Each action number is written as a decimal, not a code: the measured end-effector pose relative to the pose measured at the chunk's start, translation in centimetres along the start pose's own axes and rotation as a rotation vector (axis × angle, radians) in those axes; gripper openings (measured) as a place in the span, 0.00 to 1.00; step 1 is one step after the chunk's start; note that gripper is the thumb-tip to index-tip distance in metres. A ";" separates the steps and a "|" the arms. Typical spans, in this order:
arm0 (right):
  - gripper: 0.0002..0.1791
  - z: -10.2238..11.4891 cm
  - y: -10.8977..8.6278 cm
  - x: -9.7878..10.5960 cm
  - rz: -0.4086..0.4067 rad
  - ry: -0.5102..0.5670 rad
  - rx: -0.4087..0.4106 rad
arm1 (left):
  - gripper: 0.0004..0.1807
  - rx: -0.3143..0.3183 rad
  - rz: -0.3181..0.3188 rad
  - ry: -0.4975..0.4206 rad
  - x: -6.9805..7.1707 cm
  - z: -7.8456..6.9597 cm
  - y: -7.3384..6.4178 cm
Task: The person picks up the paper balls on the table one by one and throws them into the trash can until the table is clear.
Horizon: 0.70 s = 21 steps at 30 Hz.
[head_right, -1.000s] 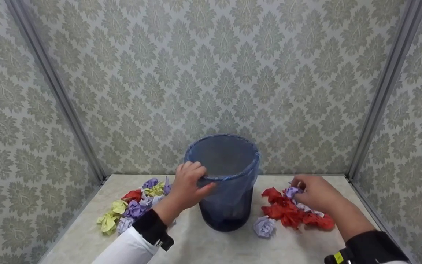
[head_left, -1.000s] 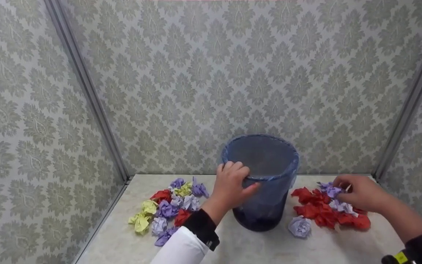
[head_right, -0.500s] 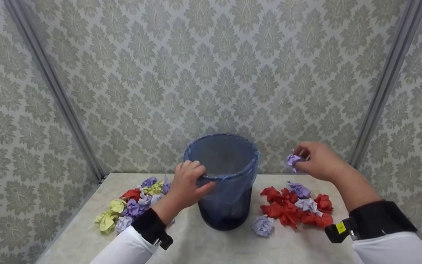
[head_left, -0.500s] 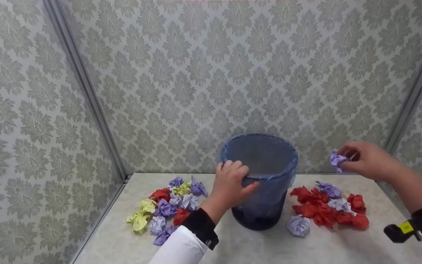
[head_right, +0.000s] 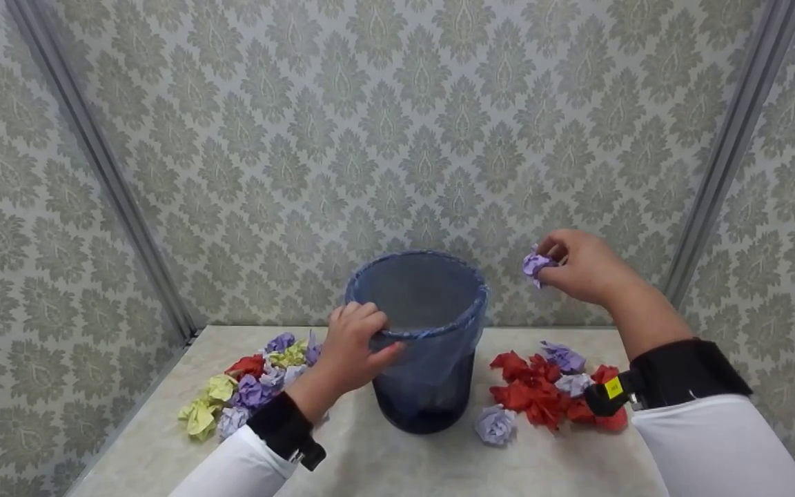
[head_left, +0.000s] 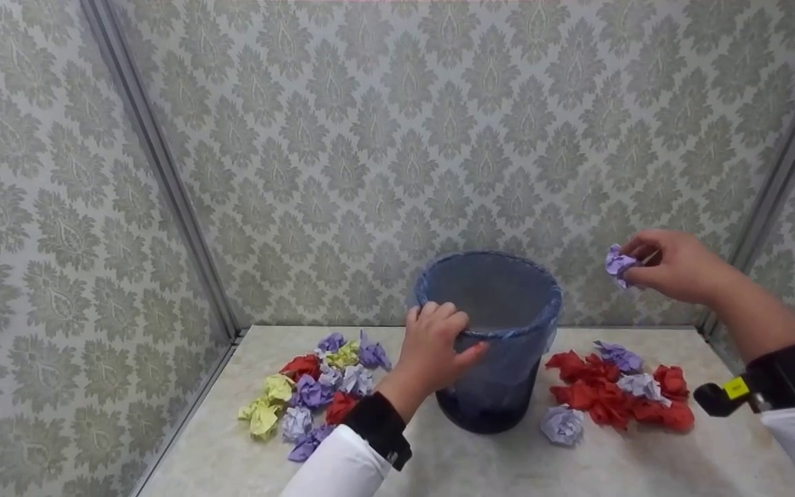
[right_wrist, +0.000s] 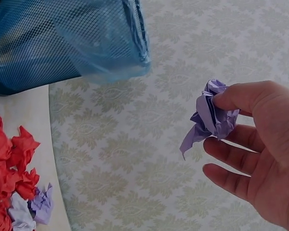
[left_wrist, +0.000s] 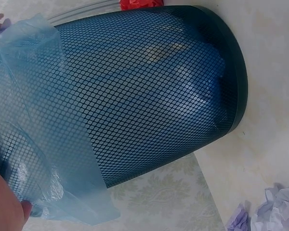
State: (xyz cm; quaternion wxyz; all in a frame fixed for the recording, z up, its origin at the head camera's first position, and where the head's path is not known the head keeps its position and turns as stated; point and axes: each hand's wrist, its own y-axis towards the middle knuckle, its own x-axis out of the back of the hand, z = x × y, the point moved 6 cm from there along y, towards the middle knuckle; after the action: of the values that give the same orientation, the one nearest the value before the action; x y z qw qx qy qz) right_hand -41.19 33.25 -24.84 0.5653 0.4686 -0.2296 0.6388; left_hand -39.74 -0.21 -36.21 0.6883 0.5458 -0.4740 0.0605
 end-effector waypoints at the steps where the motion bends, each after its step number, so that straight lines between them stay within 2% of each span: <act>1: 0.21 0.4 0.2 0.0 0.000 0.001 0.001 | 0.24 0.001 0.001 0.000 0.0 0.0 0.0; 7: 0.19 2.8 1.6 -0.6 -0.001 0.027 0.037 | 0.23 0.006 0.016 -0.012 -0.1 0.0 0.0; 12: 0.17 4.8 3.1 -2.0 0.011 0.039 0.073 | 0.23 -0.006 0.005 -0.012 0.0 -0.1 0.1; 21: 0.17 8.7 5.7 -4.6 0.057 0.050 0.083 | 0.24 0.000 0.013 -0.010 0.0 0.0 0.1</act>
State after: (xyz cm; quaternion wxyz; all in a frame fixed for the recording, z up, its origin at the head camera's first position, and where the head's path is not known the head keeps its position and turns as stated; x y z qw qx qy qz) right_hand -43.90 22.31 -23.45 0.5325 0.4690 -0.2020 0.6750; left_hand -39.77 -0.21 -36.13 0.6855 0.5430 -0.4811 0.0623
